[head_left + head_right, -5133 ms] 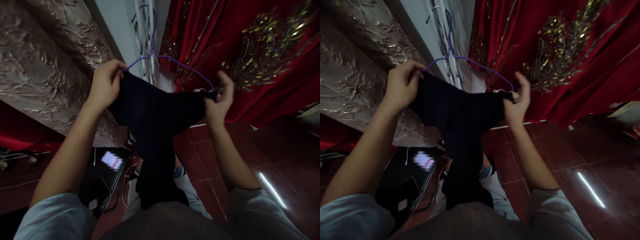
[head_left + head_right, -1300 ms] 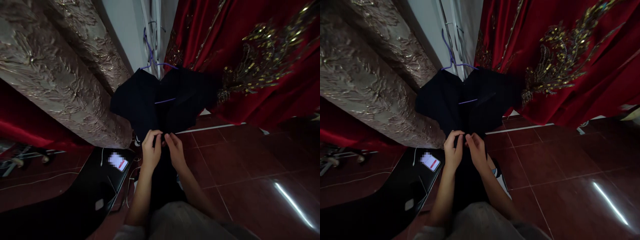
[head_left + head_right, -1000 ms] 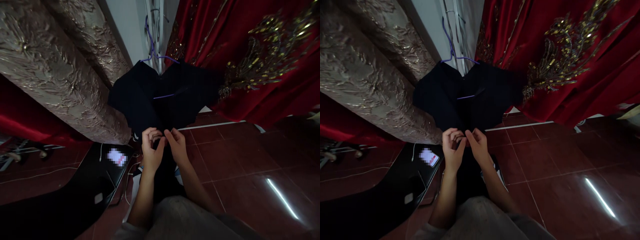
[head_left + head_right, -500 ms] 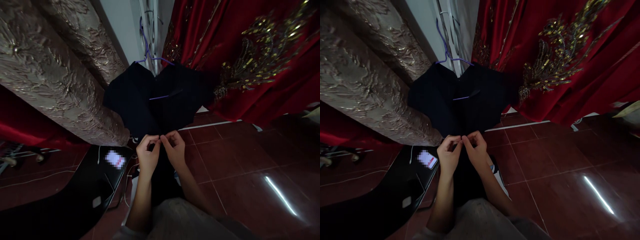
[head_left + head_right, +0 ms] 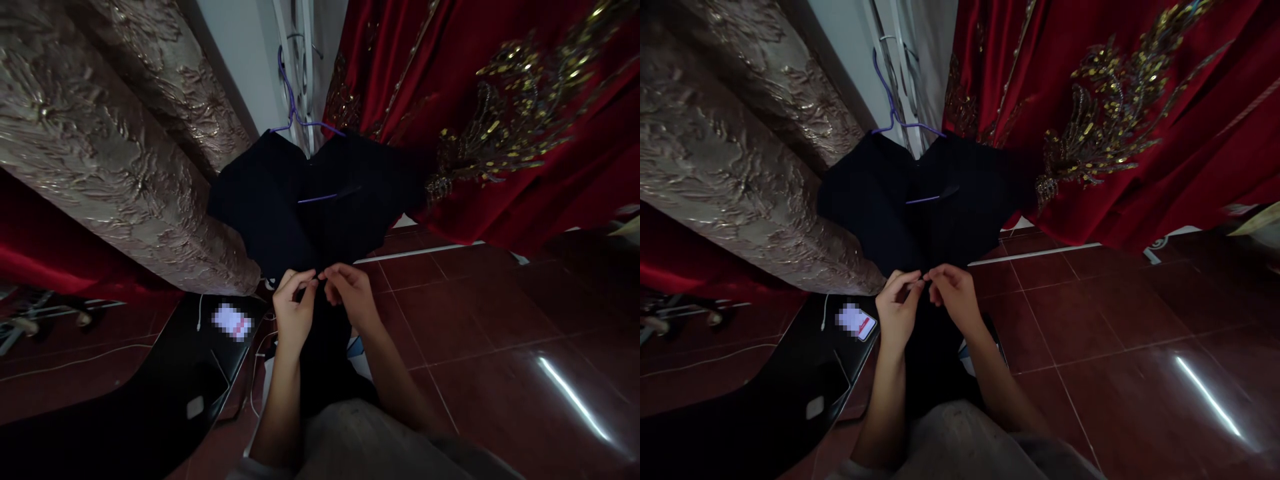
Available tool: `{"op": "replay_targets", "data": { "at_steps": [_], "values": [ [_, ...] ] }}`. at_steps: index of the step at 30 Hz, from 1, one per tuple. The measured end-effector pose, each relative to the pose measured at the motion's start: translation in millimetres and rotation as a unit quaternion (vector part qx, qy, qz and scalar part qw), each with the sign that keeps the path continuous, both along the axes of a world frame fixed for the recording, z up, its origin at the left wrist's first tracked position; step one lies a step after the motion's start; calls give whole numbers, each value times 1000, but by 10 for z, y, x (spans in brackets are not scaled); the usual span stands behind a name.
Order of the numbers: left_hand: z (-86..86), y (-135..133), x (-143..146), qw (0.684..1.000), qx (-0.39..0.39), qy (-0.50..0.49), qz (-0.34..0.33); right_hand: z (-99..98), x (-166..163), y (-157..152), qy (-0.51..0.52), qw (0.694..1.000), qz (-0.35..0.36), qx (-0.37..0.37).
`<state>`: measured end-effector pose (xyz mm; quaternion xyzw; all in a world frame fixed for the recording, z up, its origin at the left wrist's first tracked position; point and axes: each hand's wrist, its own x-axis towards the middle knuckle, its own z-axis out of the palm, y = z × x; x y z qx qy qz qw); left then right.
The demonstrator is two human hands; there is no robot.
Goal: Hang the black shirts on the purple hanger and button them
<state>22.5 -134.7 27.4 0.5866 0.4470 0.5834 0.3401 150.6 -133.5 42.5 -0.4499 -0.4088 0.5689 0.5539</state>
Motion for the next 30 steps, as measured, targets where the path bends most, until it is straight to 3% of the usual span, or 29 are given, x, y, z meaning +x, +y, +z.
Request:
{"op": "replay_targets", "data": {
  "at_steps": [3,8,11,13,15,19,22,25,27,30],
  "values": [
    [-131,93,61,1000,-11,-18,-1,304,68,301,22,999,-25,10],
    [-350,298,251,1000,-6,14,-6,1085,100,957,10,988,-80,130],
    [-323,420,300,999,4,35,-36,1337,63,1101,7,980,-88,176],
    [-167,518,273,995,22,60,-77,1348,53,1093,2,978,-77,192],
    [108,651,206,991,63,75,-94,1293,63,1064,-6,979,-66,194],
    [818,1012,40,977,196,78,-10,1239,100,1052,-13,976,-44,212],
    [1210,1208,-21,951,268,157,4,1265,128,1077,-63,968,-37,241],
    [1375,1213,-36,928,291,234,-10,1175,155,1109,-138,952,-83,260],
    [1412,1182,-92,916,306,262,6,1000,151,1121,-199,939,-115,257],
    [1426,1324,-355,895,365,230,112,660,79,1100,-296,923,-105,221]
  ]
}}
